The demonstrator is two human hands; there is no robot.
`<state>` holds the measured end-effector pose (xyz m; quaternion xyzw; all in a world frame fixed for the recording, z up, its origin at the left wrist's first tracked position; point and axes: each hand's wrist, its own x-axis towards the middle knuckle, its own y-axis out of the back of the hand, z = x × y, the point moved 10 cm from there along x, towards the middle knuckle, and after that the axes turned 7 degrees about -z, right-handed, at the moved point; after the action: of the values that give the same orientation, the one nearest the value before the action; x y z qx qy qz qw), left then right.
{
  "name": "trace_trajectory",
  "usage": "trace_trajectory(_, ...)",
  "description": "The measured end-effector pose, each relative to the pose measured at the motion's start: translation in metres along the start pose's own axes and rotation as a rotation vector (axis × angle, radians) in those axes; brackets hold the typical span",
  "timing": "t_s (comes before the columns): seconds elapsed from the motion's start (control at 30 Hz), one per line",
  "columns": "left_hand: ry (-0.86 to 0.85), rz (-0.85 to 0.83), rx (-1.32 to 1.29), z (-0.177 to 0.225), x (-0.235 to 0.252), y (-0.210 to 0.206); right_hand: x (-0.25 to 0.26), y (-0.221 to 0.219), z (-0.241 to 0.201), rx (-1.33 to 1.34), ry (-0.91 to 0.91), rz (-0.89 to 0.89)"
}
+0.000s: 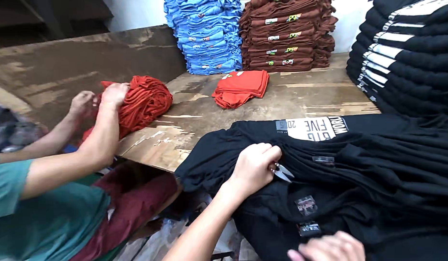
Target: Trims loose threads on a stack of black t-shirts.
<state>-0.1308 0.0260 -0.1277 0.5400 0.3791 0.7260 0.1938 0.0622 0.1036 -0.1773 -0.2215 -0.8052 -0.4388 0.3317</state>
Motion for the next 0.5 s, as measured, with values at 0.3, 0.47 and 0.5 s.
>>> trace_trajectory(0.3,0.368,0.096,-0.102,-0.004,-0.051,0.054,0.045,-0.028,0.015,0.068,-0.202,0.042)
trace_trajectory(0.47,0.257,0.083,-0.175,0.024,-0.098,0.059,0.012,-0.004,0.003,-0.116,-0.151,0.108)
trace_trajectory(0.5,0.218,0.103,-0.181,0.028,-0.105,0.058,0.009,-0.002,0.003,-0.105,-0.144,0.121)
